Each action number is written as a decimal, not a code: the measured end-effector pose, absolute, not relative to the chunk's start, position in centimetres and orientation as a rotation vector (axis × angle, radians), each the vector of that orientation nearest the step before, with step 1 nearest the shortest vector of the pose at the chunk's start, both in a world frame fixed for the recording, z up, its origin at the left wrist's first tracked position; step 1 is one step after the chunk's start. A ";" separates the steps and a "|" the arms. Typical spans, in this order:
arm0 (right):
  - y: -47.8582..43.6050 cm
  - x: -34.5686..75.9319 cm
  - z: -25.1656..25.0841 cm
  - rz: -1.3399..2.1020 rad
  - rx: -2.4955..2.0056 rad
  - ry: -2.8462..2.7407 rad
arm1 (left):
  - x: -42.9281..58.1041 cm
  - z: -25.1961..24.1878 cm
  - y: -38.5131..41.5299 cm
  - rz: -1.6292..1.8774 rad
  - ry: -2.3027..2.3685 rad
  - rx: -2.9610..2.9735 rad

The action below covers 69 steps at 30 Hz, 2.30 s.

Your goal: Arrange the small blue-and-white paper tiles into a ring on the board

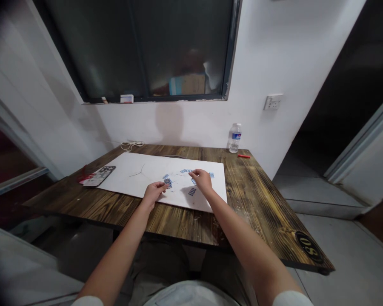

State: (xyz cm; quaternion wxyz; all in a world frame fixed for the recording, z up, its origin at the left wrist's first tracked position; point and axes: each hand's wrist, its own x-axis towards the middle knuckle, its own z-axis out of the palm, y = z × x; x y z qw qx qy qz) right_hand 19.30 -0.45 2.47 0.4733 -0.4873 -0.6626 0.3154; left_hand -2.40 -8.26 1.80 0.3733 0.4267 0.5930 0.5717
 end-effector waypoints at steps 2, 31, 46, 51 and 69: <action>0.2 20.1 2.1 0.772 -1.217 -1.608 | -2.3 1.9 -8.4 1.467 1.513 1.084; 7.1 28.0 0.1 0.529 -1.737 -1.643 | -2.3 1.8 -8.3 1.459 1.505 1.085; 7.7 28.0 -1.4 0.603 -1.810 -1.735 | -2.4 1.7 -8.2 1.444 1.511 1.095; 8.4 28.1 -2.0 0.589 -1.828 -1.749 | -2.4 1.7 -8.3 1.446 1.526 1.093; 8.5 28.0 -1.8 0.580 -1.937 -1.734 | -2.2 1.7 -8.2 1.462 1.491 1.076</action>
